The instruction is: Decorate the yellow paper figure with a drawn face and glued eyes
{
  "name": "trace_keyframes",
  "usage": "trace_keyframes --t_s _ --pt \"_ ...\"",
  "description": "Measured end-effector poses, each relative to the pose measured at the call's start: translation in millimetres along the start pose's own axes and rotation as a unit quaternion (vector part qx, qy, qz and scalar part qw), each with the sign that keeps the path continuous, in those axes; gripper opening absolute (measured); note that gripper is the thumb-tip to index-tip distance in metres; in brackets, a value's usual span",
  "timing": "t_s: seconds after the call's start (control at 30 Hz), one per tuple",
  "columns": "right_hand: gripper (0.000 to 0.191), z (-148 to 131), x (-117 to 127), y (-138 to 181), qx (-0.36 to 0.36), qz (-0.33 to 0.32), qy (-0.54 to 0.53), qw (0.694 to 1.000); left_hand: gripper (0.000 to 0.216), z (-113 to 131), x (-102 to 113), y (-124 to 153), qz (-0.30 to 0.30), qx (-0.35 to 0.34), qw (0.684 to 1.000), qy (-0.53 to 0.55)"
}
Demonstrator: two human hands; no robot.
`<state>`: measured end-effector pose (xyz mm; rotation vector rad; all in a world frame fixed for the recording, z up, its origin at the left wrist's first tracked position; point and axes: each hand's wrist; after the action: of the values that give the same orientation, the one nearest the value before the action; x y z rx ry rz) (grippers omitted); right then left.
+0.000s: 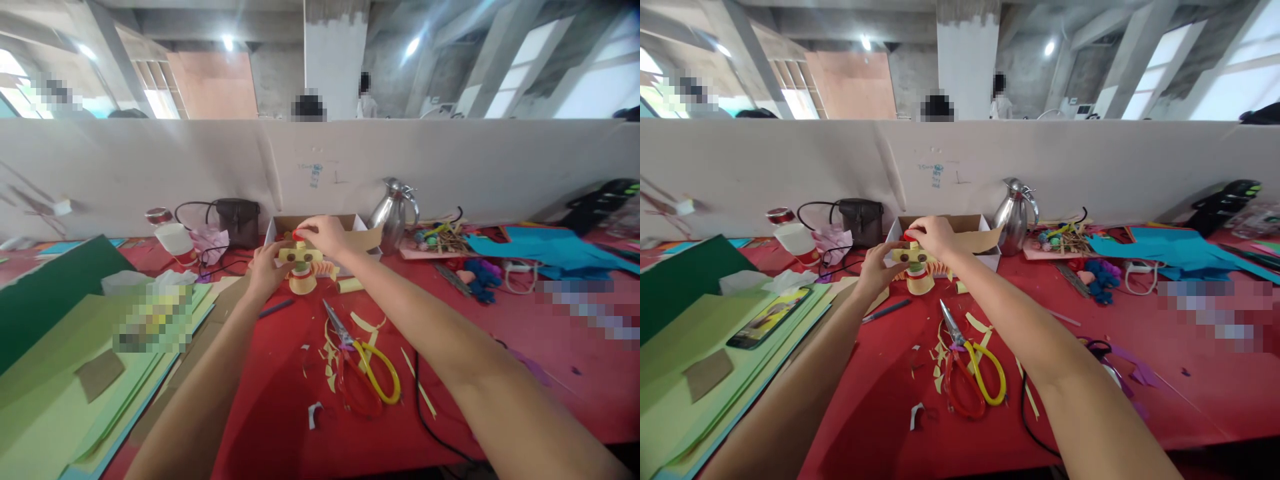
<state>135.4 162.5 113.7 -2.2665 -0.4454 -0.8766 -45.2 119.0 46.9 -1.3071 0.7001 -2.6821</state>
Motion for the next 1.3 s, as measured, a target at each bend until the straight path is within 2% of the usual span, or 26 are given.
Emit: trace_keyframes --t_s 0.17,0.3,0.37,0.43,0.47,0.57,0.67,0.77,0.87,0.97,1.07,1.13,1.2,1.3 --pt "0.015 -11 22 14 -0.025 0.078 -0.028 0.996 0.039 1 -4 -3 -0.002 0.002 1.000 -0.019" --pt "0.017 -4 36 56 -0.070 0.117 -0.016 0.991 0.041 -2 -5 -2 0.008 0.005 0.999 -0.032" --pt "0.019 7 32 88 -0.137 0.074 0.026 0.987 0.045 -3 -3 0 0.016 0.010 0.999 -0.035" --pt "0.017 21 20 122 -0.207 -0.053 0.110 0.971 0.050 -4 0 2 0.027 0.006 0.999 -0.031" --pt "0.019 29 12 138 -0.241 -0.107 0.158 0.952 0.050 -4 2 2 0.035 0.000 0.999 -0.028" --pt "0.022 48 -13 170 -0.275 -0.146 0.185 0.932 0.041 1 7 5 0.086 -0.005 0.996 -0.020" --pt "0.022 55 -30 181 -0.278 -0.156 0.198 0.927 0.026 12 8 10 0.137 -0.005 0.990 -0.020" --pt "0.018 47 -32 182 -0.276 -0.151 0.210 0.926 0.019 26 2 17 0.140 -0.035 0.989 -0.031" --pt "0.019 33 -18 188 -0.266 -0.137 0.212 0.930 0.020 32 -8 22 0.129 -0.049 0.990 -0.043" --pt "0.022 28 8 204 -0.270 -0.102 0.215 0.933 0.029 30 -18 23 0.107 -0.061 0.991 -0.050" --pt "0.020 39 33 221 -0.364 -0.071 0.249 0.895 0.038 23 -26 20 0.100 -0.068 0.991 -0.056" --pt "0.018 51 42 228 -0.426 -0.081 0.261 0.863 0.039 20 -31 17 0.106 -0.057 0.991 -0.060" --pt "0.019 64 41 230 -0.449 -0.090 0.260 0.850 0.036 18 -33 15 0.115 -0.037 0.991 -0.063" --pt "0.031 78 29 228 -0.483 -0.078 0.236 0.840 0.032 15 -33 12 0.120 -0.006 0.991 -0.052"
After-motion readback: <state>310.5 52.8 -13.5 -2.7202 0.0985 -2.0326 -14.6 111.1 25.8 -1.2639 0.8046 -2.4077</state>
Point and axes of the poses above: each hand's wrist, its own y-axis away from the middle knuckle, its own x-axis out of the back of the hand, z = x × y, and after that the axes turned 12 degrees about -z, right-handed
